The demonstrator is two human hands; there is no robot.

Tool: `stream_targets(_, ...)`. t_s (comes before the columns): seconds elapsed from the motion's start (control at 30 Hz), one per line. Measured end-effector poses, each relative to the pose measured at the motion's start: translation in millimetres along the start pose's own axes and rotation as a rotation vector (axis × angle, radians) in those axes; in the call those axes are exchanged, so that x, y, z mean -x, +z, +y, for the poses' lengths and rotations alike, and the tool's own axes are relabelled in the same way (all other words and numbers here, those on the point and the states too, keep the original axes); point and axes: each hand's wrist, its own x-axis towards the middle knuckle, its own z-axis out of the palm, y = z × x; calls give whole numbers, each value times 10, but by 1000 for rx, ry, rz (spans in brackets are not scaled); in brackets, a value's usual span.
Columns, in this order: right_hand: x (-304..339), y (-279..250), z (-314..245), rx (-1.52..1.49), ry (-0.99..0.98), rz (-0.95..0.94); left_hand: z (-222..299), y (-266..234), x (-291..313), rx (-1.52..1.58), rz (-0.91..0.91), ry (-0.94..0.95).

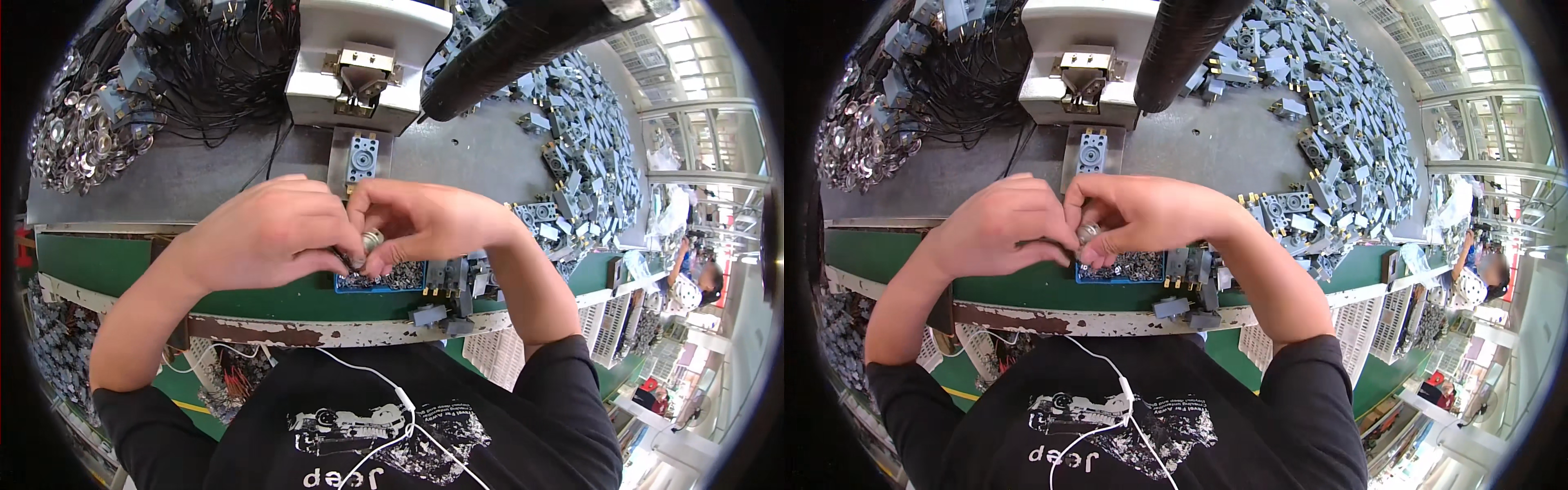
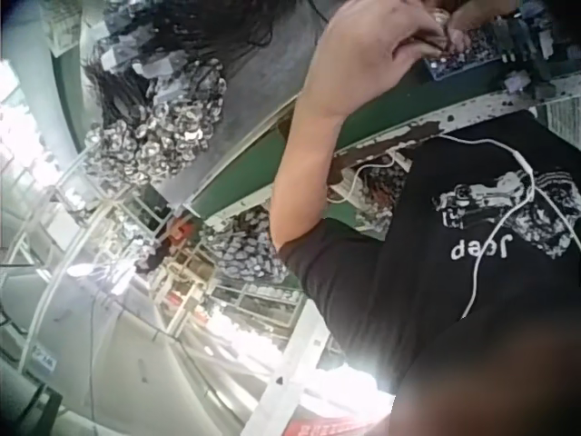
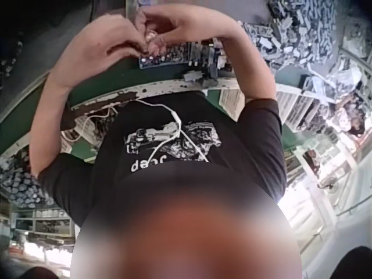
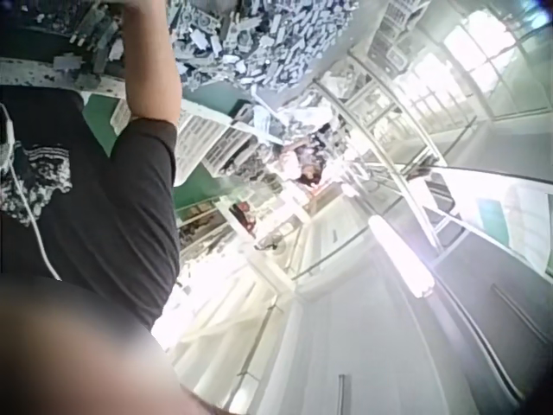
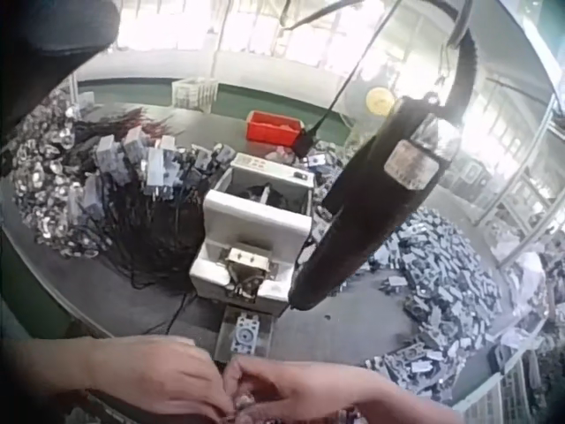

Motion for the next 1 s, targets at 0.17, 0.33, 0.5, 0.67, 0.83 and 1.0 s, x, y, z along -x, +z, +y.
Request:
stream_targets(0.17,455,69,-192,217,-343,725,-3,-36,-78,-102,226,-235)
stream_targets(0.33,421,15,-512,508,-1025,1072,-272,34,-274,-74,258,-338)
stream_targets(0.5,149,-146,-890,503,-1289,1464,-401,32,-244,-99,150,-312)
stream_targets(0.67,16,-215,-1062,440,-758,1253,-359,36,-254,-104,135,-352)
stream_targets(0.83,-18,-244,-950,439,-1144,998,-321,77,-264,-196,172,-342)
stream_targets(1.0,-123,-136,-1029,321,-1070,1093,-296,57,-267,-228,169,-342)
